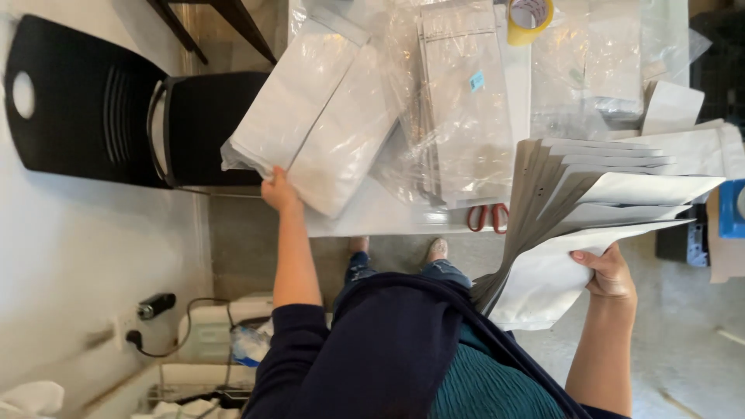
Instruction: The person organizes a stack of black components and inserts them into white bags, then sorts and stacks the prepared bags on a workspace.
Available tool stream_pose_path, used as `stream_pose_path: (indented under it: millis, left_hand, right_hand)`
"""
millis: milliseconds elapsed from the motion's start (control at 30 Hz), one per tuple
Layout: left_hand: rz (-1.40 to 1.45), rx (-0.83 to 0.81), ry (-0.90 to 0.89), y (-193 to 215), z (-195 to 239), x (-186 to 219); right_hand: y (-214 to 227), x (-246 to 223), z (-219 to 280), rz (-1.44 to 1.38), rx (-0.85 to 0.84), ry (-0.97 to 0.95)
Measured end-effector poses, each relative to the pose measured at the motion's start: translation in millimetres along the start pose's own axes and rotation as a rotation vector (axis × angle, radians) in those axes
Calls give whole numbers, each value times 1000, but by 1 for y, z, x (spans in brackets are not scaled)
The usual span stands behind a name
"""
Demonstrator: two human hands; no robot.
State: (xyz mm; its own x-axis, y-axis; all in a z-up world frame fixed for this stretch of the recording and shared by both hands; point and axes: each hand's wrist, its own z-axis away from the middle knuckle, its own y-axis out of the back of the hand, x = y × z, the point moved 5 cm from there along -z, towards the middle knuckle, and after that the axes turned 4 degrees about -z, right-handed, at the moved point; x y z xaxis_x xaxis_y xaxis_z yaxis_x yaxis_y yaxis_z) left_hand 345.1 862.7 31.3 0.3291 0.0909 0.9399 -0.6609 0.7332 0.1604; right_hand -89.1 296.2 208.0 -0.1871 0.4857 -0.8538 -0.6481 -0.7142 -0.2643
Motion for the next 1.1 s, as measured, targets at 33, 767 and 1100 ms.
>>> stream_pose_path:
  millis: [33,767,1100]
  left_hand:
    - [-230,-5,-144,16,-19,14]
    - [-327,-55,-705,60,-36,192]
    - [-582,-170,-1022,175,-106,371]
  right_hand:
    - [-6,7,3,-12,5,10]
    - [-182,27,13,63,62,-87]
    - [-199,25,7,147,-26,-101]
